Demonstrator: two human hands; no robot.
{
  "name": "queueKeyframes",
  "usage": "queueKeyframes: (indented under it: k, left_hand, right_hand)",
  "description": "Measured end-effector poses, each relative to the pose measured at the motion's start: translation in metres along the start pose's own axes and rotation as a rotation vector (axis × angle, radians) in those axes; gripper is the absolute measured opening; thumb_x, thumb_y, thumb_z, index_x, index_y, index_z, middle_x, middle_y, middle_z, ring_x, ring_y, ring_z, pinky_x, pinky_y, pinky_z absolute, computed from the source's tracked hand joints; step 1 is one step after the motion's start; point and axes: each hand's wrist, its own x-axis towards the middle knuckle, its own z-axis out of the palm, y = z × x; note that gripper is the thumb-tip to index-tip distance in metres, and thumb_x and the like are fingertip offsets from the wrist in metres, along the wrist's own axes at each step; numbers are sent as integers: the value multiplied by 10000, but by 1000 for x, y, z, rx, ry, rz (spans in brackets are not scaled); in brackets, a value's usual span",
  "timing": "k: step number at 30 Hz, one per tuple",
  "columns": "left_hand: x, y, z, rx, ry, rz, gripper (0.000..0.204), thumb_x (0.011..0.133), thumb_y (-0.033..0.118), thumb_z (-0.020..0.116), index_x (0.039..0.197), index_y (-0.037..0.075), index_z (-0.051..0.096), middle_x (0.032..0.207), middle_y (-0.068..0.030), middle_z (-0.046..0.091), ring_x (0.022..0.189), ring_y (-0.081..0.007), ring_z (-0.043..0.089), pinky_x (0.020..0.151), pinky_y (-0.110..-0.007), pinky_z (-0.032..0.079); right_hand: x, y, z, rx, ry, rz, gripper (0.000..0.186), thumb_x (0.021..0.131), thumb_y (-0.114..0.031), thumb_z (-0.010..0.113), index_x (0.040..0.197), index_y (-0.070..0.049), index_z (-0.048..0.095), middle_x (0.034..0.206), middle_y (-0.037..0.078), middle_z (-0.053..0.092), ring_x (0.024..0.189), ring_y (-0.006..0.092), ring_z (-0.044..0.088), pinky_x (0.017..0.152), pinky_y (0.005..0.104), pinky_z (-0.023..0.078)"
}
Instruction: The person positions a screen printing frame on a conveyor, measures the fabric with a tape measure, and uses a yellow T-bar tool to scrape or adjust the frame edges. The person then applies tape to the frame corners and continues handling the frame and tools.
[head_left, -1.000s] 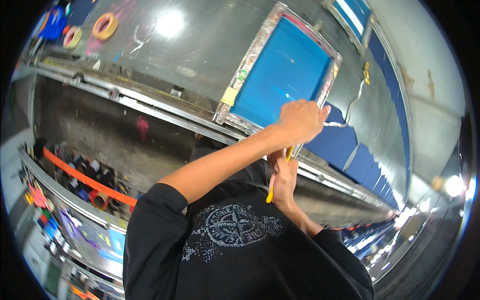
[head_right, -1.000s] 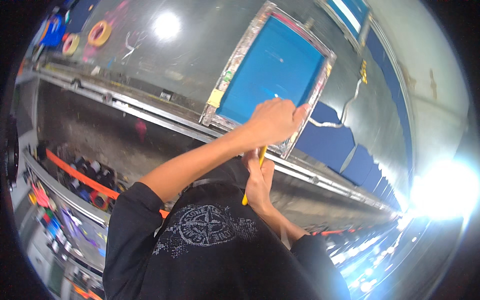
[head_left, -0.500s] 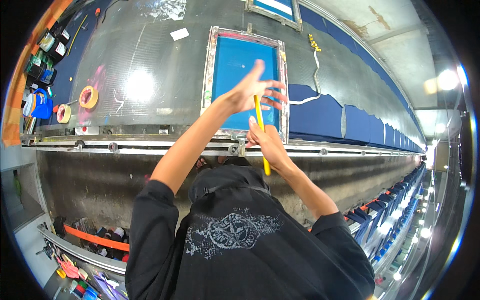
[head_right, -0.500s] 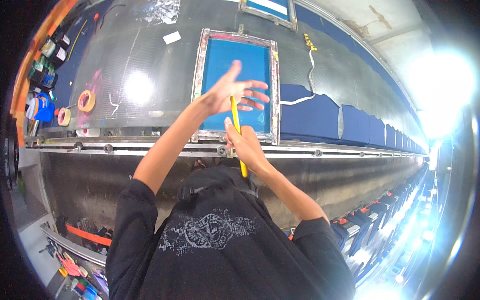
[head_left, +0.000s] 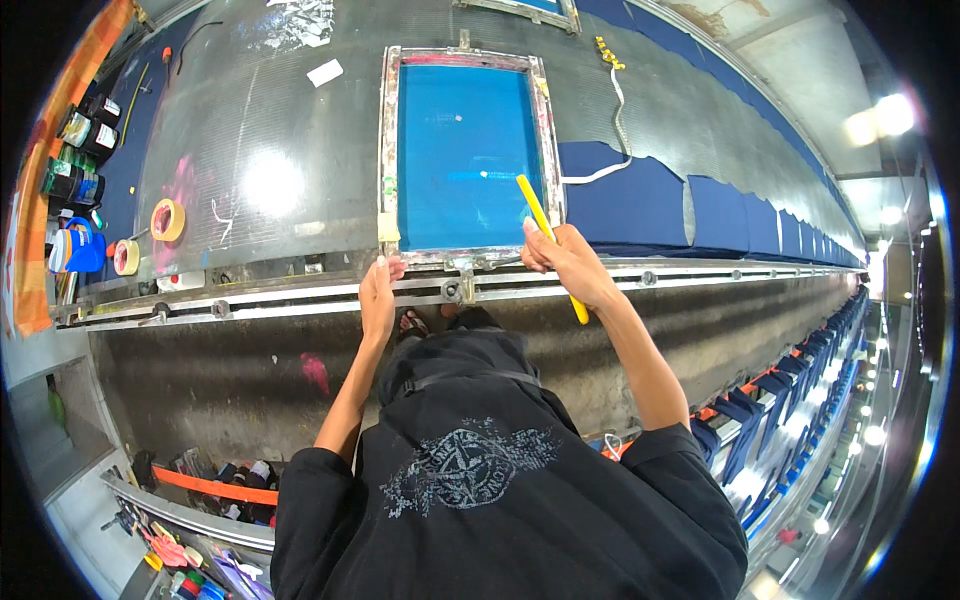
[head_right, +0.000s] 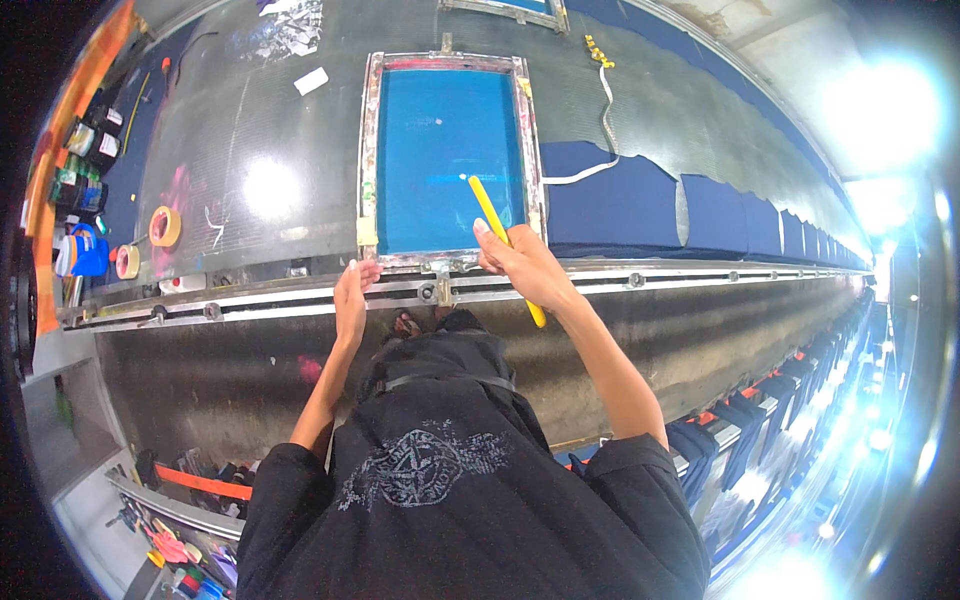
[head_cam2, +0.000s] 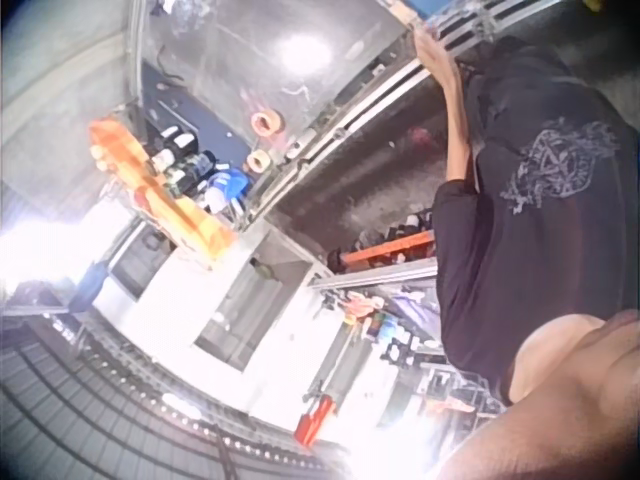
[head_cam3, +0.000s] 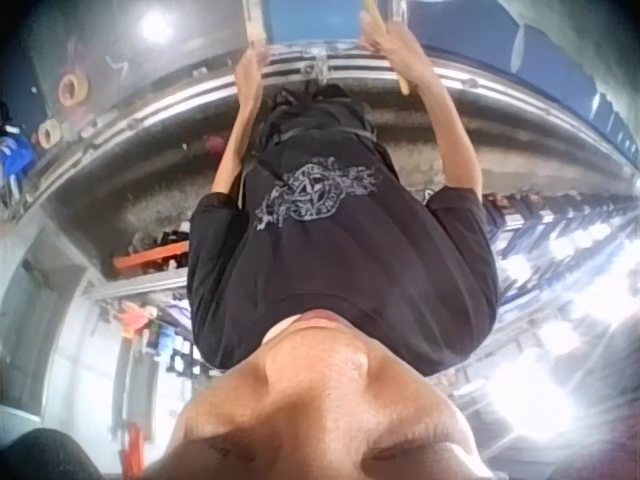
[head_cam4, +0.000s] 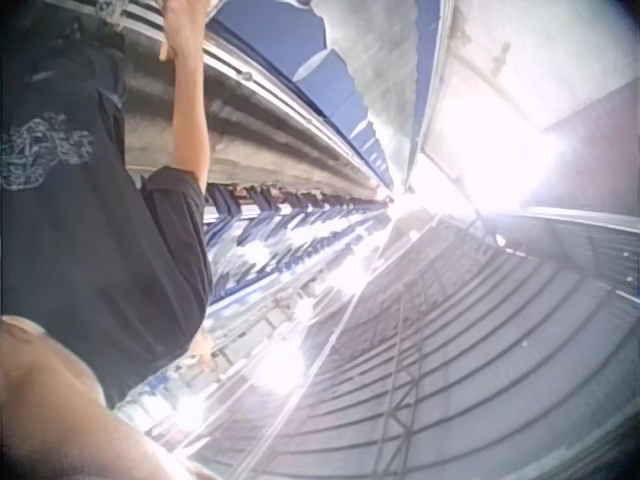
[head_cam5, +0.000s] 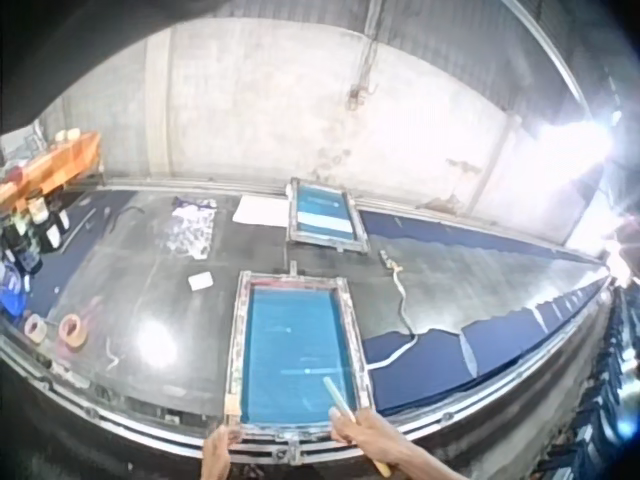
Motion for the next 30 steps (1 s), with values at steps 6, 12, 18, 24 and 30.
queueKeyframes:
  k: [6,12,18,24,30]
  left_hand:
    - [-22,6,8,-42,154,-26,513,1145,334,359,1143,-74,669,1026,-171,735,984,-226,706,944,-348,529]
    - [-15,38,26,-70,189,40,487,1145,314,368,1137,-68,669,1018,-163,734,971,-216,703,939,-345,526]
    - [12,106,47,-180,157,158,483,1149,301,355,1150,-69,666,1040,-160,727,1008,-230,706,954,-350,520]
    - [13,152,69,-223,101,261,499,1149,297,319,1162,-64,664,1054,-164,731,1022,-234,709,987,-368,505]
    - [24,198,95,-128,-101,354,571,1146,364,271,1195,-61,649,1111,-188,722,1110,-273,695,1038,-411,490]
  right_hand:
    - [10,1,-4,-74,-71,36,630,1094,-561,465,653,-113,438,643,-42,416,659,89,357,660,287,324]
    - [16,-10,-19,-183,-290,27,633,1085,-557,496,645,-102,476,621,-53,401,612,83,339,572,307,301]
    - [25,-4,-23,-227,-381,-76,662,1063,-541,559,614,-66,458,558,-24,352,524,102,299,480,362,257]
    - [13,-2,-20,-235,-308,-2,642,1082,-498,534,628,-47,481,562,-29,363,536,103,318,488,367,272]
    - [-11,6,24,-33,-29,148,557,1104,-478,471,735,-66,537,678,-23,481,674,97,402,635,315,352]
